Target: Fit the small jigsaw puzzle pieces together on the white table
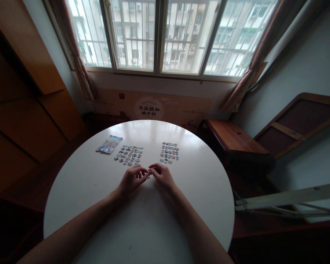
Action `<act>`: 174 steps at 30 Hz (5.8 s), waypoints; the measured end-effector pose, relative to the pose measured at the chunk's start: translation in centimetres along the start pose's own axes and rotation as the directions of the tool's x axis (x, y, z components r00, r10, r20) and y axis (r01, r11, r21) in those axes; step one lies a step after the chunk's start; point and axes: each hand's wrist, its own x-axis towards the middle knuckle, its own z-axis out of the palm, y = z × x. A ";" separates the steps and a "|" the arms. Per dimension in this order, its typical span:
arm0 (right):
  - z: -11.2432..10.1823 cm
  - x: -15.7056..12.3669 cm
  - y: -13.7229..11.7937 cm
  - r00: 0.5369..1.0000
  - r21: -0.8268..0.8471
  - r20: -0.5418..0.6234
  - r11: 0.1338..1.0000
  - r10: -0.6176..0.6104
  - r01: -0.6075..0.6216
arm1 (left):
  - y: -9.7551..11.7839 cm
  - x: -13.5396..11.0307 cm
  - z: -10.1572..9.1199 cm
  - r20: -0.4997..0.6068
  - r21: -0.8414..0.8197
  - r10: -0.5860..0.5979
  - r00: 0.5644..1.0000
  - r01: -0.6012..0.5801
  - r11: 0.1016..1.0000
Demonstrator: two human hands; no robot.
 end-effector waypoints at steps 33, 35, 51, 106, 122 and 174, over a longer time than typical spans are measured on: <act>-0.1 -0.1 -0.5 0.985 -0.171 -0.141 0.983 -0.097 0.072 | 0.7 -0.1 -0.3 0.036 0.331 0.028 0.999 -0.039 0.943; -0.3 -0.1 -0.6 0.975 -0.211 -0.184 0.974 -0.124 0.084 | 0.9 -0.1 -0.4 0.057 0.360 0.052 0.997 -0.069 0.930; 0.0 -0.4 -0.1 0.980 -0.320 -0.113 0.939 -0.165 0.121 | 1.2 0.1 -0.5 0.134 0.354 -0.015 0.991 -0.034 0.935; 0.2 -0.4 -0.7 0.998 -0.097 -0.004 0.993 -0.064 0.063 | -3.0 2.8 -12.1 -0.106 0.484 -0.561 0.821 0.536 0.692; -0.5 -0.6 -0.3 0.983 -0.362 0.003 0.916 -0.185 0.174 | -2.4 2.5 -11.8 -0.163 0.711 -0.705 0.690 0.578 0.400; -8.2 0.2 0.8 0.790 -0.419 -0.604 0.801 0.107 -0.428 | -1.1 0.5 -1.9 0.227 0.337 -0.032 0.973 -0.047 0.940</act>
